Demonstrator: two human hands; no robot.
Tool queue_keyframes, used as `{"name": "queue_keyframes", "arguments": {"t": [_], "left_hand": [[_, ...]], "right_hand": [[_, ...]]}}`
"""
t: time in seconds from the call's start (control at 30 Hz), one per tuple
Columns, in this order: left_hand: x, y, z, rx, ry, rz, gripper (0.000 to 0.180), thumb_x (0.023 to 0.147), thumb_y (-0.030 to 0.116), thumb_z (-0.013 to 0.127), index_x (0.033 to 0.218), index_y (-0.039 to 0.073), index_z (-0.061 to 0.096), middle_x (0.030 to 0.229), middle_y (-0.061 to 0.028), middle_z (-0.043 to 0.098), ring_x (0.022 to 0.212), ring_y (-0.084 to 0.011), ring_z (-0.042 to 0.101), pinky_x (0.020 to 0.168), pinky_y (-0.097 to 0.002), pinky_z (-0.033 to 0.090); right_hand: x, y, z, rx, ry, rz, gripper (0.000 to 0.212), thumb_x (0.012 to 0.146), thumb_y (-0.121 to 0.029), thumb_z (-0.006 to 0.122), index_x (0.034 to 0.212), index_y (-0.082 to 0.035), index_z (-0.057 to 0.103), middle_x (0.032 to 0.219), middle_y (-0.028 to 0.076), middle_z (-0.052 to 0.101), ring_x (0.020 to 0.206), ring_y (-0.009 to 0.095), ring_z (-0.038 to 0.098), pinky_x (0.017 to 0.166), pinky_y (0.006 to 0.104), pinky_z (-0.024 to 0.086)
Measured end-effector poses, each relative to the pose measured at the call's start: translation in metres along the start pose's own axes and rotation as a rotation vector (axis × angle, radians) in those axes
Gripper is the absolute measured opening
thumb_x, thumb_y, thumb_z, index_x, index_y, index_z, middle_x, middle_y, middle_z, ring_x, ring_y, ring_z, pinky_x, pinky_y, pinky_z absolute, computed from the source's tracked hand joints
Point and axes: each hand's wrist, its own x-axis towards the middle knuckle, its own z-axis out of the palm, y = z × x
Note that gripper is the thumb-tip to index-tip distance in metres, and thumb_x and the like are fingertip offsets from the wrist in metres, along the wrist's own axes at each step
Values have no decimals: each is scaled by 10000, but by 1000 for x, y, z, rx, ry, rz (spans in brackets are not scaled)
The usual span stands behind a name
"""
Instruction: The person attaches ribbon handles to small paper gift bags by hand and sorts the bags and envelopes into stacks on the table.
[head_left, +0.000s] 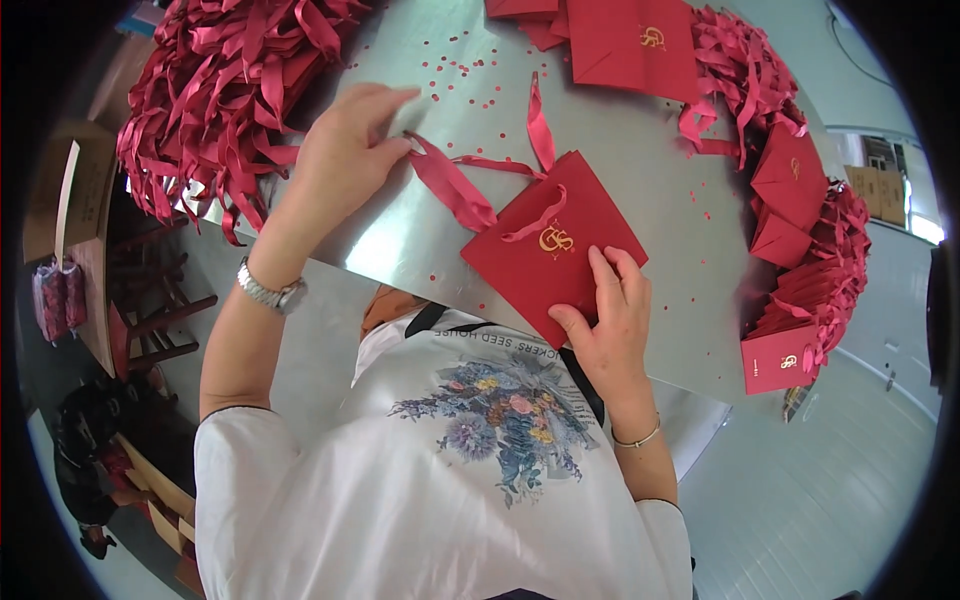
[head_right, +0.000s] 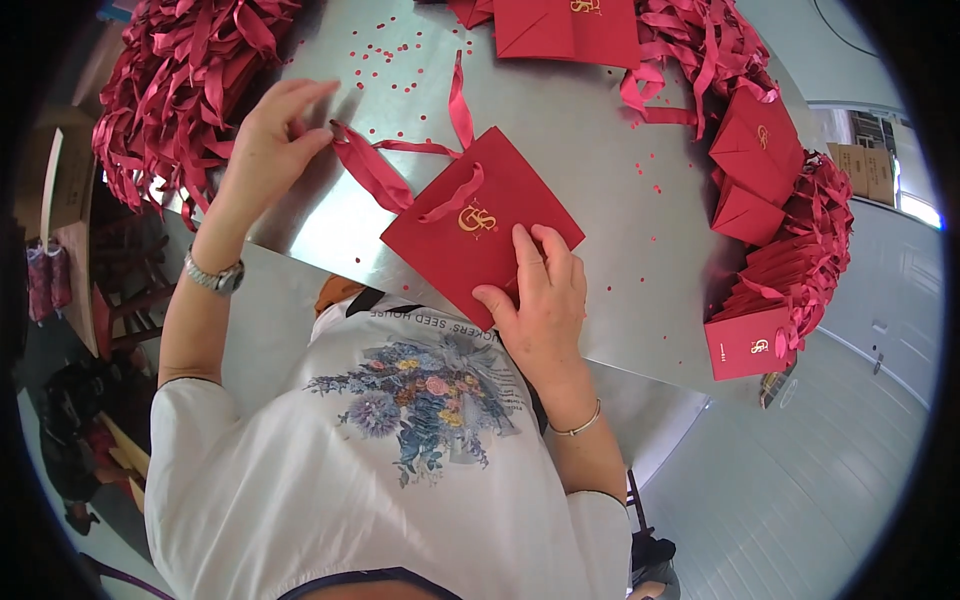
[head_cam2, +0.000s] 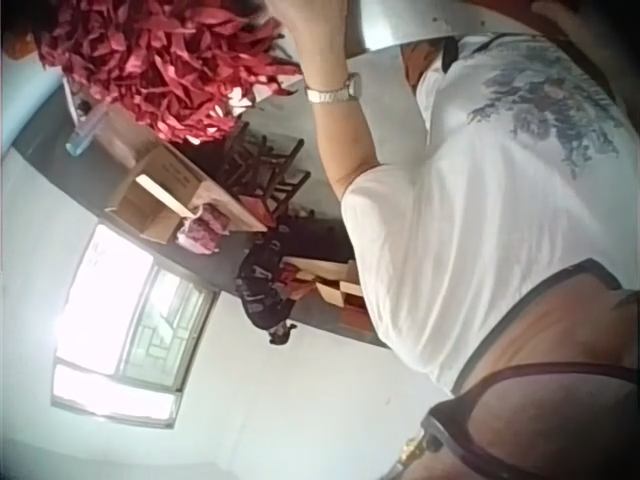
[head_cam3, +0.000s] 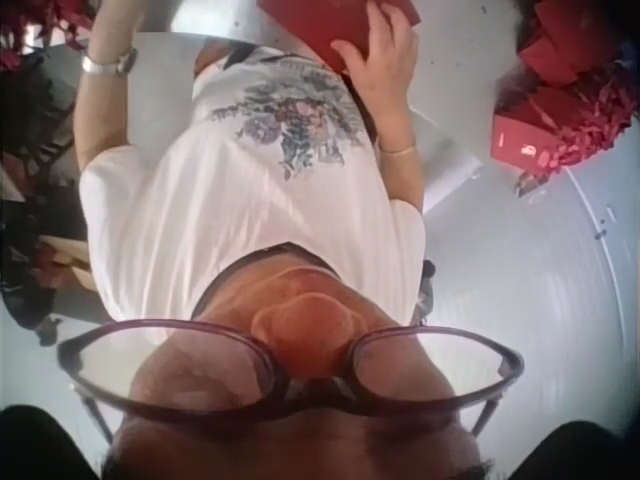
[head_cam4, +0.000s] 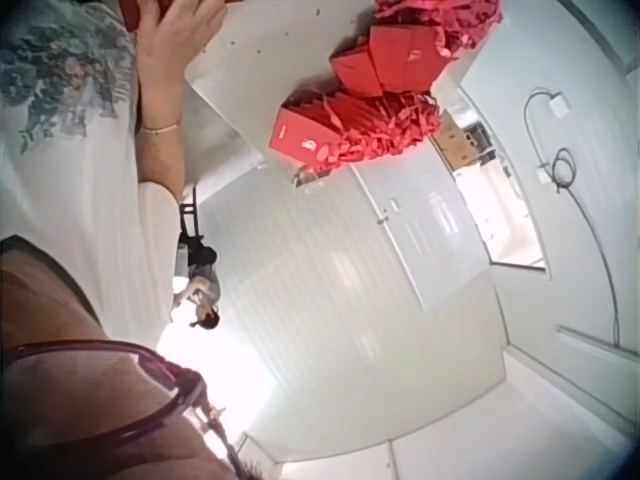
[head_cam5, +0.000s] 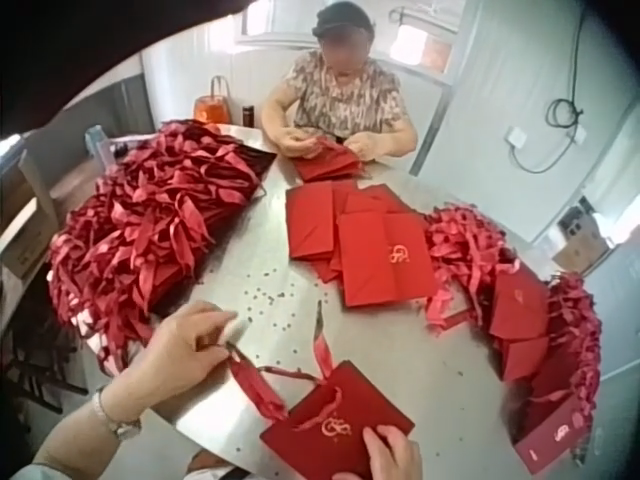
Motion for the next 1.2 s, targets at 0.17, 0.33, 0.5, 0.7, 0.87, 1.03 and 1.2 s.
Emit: {"name": "queue_keyframes", "arguments": {"t": [0.17,0.33,0.5,0.7,0.87,1.03,1.2], "left_hand": [[-7,29,18,-130,-22,326,304,772,26,684,1069,92,699,1111,-109,626,906,-278,588,795,-365,508],[8,31,58,148,-50,494,149,741,78,714,888,100,704,974,-62,630,885,-275,579,761,-386,490],[25,17,77,326,184,540,80,742,103,676,790,165,665,853,8,582,838,-218,548,695,-358,437],[29,23,84,384,173,532,95,743,112,678,817,161,644,869,-5,590,884,-223,555,736,-374,438],[25,18,73,403,92,452,89,787,125,681,875,137,674,1006,-29,637,975,-270,579,828,-391,452],[8,27,26,38,317,341,231,776,78,665,1004,69,696,1054,-125,657,997,-344,586,844,-411,464],[-80,42,18,-50,-65,-21,198,899,186,623,878,-5,674,816,-194,651,762,-375,634,687,-404,503]], "right_hand": [[-1,-1,1,21,9,9,696,706,-278,804,1291,-2,545,1300,139,489,1064,315,507,924,416,422],[-1,0,1,30,7,9,697,708,-288,803,1292,-7,548,1298,130,492,1051,304,506,918,408,423],[0,0,-1,19,-5,18,695,712,-292,800,1297,-16,548,1298,112,492,1026,290,508,911,396,423],[-3,2,-2,8,-5,12,695,719,-297,796,1304,-20,545,1311,104,489,1025,283,507,907,393,423],[-1,0,3,23,11,-27,685,720,-289,794,1299,-17,547,1303,109,495,1050,292,509,917,406,421],[0,-1,3,92,59,-6,682,705,-271,803,1283,-12,553,1276,124,506,1082,316,510,934,421,423],[11,9,-22,194,138,31,541,721,-237,785,1189,-26,614,1137,141,610,1059,340,565,894,429,468]]}}
